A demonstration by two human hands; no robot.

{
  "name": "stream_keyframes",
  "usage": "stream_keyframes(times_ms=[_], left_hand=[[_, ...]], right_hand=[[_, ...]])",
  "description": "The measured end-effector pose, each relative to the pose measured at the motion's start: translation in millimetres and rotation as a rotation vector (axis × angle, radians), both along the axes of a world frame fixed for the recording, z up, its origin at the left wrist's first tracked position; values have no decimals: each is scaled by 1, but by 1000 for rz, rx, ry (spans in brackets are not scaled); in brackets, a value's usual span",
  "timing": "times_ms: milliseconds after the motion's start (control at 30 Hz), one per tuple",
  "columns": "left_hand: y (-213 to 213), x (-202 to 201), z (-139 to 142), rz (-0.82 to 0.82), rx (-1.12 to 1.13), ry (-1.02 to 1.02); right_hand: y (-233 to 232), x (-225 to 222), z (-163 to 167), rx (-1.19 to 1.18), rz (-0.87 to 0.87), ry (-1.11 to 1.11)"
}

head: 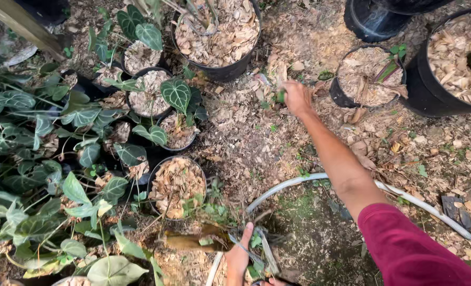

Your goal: The person pulls small weeds growing from the bark mulch in potted plants, gathering the pulled weeds in one hand while reaching between pots. At the end they carry the collected weeds to a pile of plant debris beside a table and drop them there.

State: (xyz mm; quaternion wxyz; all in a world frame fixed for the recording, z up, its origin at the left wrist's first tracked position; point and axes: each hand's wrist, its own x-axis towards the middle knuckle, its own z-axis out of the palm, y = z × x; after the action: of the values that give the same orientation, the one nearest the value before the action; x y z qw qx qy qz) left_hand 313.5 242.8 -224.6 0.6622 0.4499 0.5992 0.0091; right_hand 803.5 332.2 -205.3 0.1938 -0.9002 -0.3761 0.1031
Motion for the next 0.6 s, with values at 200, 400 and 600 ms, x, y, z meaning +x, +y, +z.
stream_keyframes(times_ms=[200, 400, 600], left_hand=[[12, 0, 18, -75, -69, 250], [0, 7, 22, 88, 99, -19], [15, 2, 23, -29, 135, 89]], right_hand=[[-4, 0, 10, -62, 96, -228], [-3, -1, -4, -168, 185, -224], [-17, -35, 16, 494, 246, -188]])
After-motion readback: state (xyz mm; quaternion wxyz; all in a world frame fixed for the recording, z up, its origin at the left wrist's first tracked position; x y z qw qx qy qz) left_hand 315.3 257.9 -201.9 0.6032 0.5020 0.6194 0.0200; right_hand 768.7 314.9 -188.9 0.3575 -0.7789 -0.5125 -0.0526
